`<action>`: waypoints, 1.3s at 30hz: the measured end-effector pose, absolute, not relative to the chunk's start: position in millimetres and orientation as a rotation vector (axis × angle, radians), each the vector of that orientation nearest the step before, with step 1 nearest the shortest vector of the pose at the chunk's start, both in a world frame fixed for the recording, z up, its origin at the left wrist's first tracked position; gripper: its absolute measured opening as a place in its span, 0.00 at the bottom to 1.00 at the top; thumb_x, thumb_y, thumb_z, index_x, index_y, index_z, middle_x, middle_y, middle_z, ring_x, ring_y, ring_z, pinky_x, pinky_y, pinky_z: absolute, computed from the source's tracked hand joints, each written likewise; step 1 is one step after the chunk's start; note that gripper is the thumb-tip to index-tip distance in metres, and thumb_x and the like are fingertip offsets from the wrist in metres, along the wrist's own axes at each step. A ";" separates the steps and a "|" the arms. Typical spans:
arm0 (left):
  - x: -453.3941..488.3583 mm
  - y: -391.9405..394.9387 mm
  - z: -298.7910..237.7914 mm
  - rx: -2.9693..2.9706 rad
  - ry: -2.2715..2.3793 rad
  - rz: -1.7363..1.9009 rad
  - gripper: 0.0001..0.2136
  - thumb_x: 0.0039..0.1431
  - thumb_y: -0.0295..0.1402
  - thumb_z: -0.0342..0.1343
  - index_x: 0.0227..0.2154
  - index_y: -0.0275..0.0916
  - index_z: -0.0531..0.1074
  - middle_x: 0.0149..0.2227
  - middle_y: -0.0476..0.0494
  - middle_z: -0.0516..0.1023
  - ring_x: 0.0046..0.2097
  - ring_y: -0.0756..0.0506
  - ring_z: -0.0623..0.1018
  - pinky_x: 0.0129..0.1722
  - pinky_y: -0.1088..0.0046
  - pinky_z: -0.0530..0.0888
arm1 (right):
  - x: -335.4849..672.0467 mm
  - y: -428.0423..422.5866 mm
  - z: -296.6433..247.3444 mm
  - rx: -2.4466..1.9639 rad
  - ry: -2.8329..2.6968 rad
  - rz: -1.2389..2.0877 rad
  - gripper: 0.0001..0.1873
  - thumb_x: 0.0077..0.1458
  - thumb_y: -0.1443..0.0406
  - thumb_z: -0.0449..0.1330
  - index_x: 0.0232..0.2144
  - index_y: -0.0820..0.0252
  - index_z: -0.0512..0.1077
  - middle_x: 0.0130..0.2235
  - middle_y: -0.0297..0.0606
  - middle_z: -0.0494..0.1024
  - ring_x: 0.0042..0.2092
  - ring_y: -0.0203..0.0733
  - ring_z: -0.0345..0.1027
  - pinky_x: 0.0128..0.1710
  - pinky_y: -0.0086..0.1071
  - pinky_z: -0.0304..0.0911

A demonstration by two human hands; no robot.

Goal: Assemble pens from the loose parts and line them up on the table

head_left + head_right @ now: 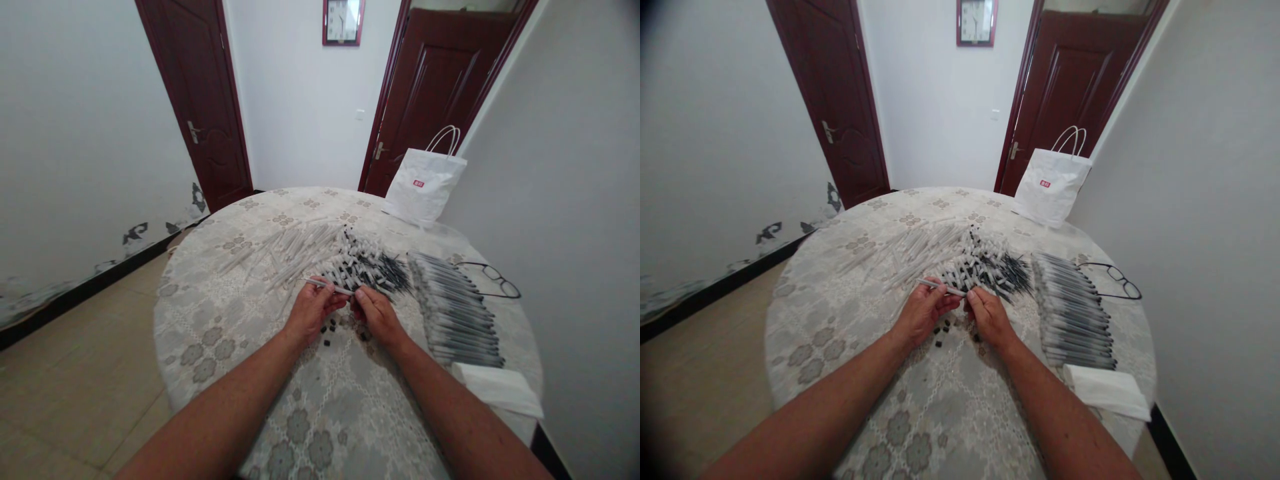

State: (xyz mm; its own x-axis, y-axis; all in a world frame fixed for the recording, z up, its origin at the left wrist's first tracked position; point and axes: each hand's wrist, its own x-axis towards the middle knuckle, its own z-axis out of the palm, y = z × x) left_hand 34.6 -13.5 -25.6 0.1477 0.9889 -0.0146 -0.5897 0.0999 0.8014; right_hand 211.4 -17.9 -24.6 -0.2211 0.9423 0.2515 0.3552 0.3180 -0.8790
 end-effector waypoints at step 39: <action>36.2 -14.3 -28.8 0.796 0.733 1.324 0.18 0.53 0.41 0.66 0.38 0.39 0.65 0.34 0.42 0.81 0.35 0.44 0.83 0.40 0.64 0.79 | 211.3 -22.6 -21.2 -1.253 -1.827 0.704 0.16 0.65 0.52 0.51 0.33 0.55 0.69 0.25 0.32 0.71 0.27 0.40 0.64 0.28 0.32 0.58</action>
